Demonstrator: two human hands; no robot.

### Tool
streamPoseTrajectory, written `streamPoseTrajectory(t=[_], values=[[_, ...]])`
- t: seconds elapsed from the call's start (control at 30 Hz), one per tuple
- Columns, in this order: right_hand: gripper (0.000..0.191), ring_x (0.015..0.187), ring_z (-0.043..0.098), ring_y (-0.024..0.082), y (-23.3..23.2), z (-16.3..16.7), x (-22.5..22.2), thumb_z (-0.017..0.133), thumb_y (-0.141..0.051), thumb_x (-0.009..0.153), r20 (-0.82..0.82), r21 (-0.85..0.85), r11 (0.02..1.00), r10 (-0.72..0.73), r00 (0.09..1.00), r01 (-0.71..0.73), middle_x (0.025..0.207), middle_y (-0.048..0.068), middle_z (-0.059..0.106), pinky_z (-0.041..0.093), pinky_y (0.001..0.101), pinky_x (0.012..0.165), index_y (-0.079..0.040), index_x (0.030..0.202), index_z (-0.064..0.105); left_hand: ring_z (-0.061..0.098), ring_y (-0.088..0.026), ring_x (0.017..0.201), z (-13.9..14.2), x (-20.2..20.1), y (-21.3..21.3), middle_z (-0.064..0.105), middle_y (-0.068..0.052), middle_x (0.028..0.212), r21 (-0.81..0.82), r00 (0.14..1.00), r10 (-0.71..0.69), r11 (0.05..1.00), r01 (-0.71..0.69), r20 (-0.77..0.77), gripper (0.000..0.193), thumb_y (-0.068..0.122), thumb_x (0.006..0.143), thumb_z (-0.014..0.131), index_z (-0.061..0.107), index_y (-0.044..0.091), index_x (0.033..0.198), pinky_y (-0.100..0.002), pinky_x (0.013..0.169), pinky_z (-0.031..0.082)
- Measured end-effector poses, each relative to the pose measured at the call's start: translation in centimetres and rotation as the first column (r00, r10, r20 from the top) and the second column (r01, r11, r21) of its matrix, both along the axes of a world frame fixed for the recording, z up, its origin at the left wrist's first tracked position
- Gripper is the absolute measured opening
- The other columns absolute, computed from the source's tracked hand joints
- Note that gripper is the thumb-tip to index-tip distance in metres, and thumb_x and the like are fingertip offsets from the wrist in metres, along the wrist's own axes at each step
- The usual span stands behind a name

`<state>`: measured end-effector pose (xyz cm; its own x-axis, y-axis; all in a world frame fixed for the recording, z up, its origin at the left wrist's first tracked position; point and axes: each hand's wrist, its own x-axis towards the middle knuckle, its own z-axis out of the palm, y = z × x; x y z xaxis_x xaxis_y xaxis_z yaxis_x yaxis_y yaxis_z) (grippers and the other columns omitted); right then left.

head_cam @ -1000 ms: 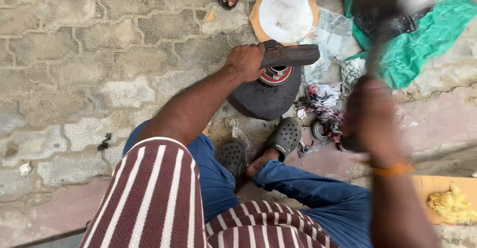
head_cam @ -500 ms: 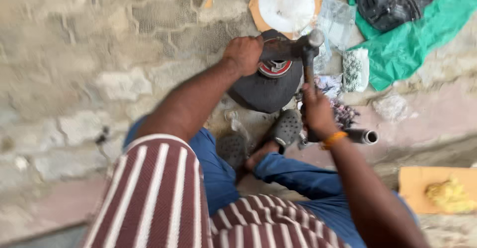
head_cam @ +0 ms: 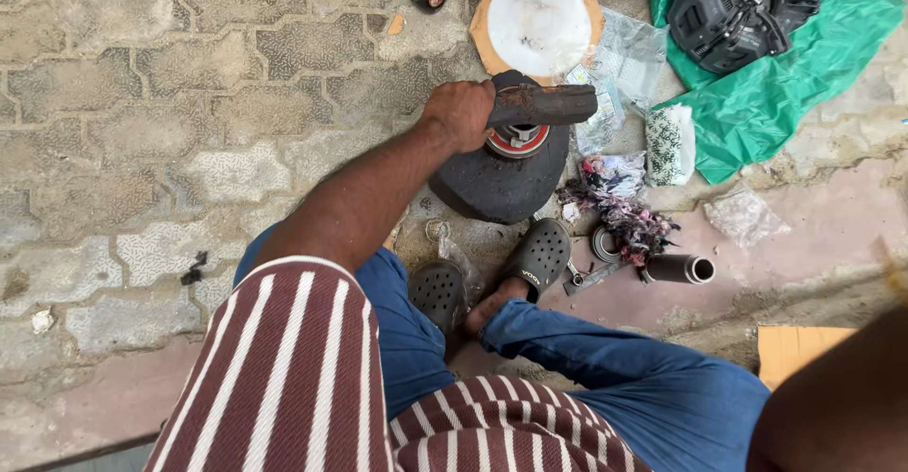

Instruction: The person sits on the ground and assembles a mechanical hub by placing a bearing into a metal housing. They use a hammer to tap the bearing into place and then fit a cylindrical metal sleeve over the assembly. The person handles the parts and tools directly with their hands.

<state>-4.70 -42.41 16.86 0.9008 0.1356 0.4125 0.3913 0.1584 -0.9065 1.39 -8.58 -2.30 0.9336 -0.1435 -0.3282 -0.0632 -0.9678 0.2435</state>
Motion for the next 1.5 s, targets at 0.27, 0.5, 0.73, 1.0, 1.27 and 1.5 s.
streamPoseTrajectory(t=[0.27, 0.5, 0.73, 1.0, 1.27, 1.5], values=[[0.050, 0.043, 0.043, 0.017, 11.4, -10.6, -0.6, 0.045, -0.052, 0.108, -0.584, -0.636, 0.719, -0.213, 0.783, -0.279, 0.060, 0.004, 0.046, 0.038, 0.0356, 0.039, -0.005, 0.090, 0.050, 0.074, -0.030, 0.096, -2.3, -0.1, 0.2, 0.071, -0.017, 0.109, -0.026, 0.999, 0.033, 0.999, -0.033, -0.029, 0.054, 0.026, 0.085, 0.081, 0.057, -0.001, 0.125, -0.043, 0.084, 0.062], [0.054, 0.042, 0.044, 0.015, 3.7, -14.5, -1.8, 0.039, -0.058, 0.106, -0.724, -0.512, 0.808, -0.222, 0.653, -0.293, 0.057, 0.001, 0.046, 0.039, 0.0326, 0.038, -0.010, 0.084, 0.049, 0.071, -0.033, 0.106, -1.6, -0.5, 0.3, 0.070, -0.018, 0.113, -0.024, 0.999, 0.046, 0.999, -0.045, 0.029, 0.056, 0.028, 0.083, 0.084, 0.058, 0.000, 0.125, -0.044, 0.091, 0.058], [0.046, 0.045, 0.045, 0.012, 0.3, -0.4, -1.1, 0.037, -0.058, 0.107, -0.359, -0.230, 0.973, -0.067, 0.931, -0.018, 0.060, -0.003, 0.046, 0.037, 0.0292, 0.040, -0.018, 0.090, 0.051, 0.073, -0.029, 0.099, -0.5, -0.4, -0.2, 0.071, -0.018, 0.108, 0.058, 1.000, 0.000, 0.998, 0.001, -0.018, 0.058, 0.036, 0.088, 0.082, 0.056, -0.003, 0.122, -0.040, 0.085, 0.062], [0.054, 0.049, 0.053, 0.014, 3.9, -6.2, 0.1, 0.036, -0.058, 0.108, 0.030, 0.149, 0.988, 0.035, 0.999, -0.039, 0.059, -0.002, 0.053, 0.041, 0.0300, 0.046, -0.014, 0.089, 0.061, 0.072, -0.031, 0.103, -2.0, -0.1, -0.1, 0.071, -0.017, 0.112, 0.043, 1.000, -0.001, 0.999, 0.002, -0.024, 0.053, 0.030, 0.085, 0.082, 0.059, -0.002, 0.121, -0.045, 0.085, 0.061], [0.056, 0.040, 0.038, 0.015, 5.3, -13.3, -0.8, 0.038, -0.065, 0.104, -0.828, -0.354, 0.915, -0.211, 0.519, -0.192, 0.055, 0.000, 0.041, 0.033, 0.0331, 0.036, -0.015, 0.080, 0.048, 0.068, -0.033, 0.112, -1.4, -0.4, 0.1, 0.069, -0.017, 0.119, 0.000, 0.998, 0.010, 1.000, -0.010, 0.062, 0.052, 0.028, 0.082, 0.083, 0.061, 0.002, 0.121, -0.046, 0.093, 0.056], [0.051, 0.048, 0.043, 0.012, 3.0, 0.3, -2.0, 0.038, -0.063, 0.108, -0.406, -0.245, 0.968, -0.148, 0.902, 0.049, 0.064, -0.001, 0.046, 0.036, 0.0302, 0.042, -0.016, 0.092, 0.050, 0.071, -0.030, 0.106, -0.5, -0.4, -0.3, 0.071, -0.017, 0.113, 0.061, 1.000, 0.008, 0.998, -0.008, -0.001, 0.051, 0.023, 0.084, 0.081, 0.059, 0.000, 0.123, -0.041, 0.093, 0.058]])
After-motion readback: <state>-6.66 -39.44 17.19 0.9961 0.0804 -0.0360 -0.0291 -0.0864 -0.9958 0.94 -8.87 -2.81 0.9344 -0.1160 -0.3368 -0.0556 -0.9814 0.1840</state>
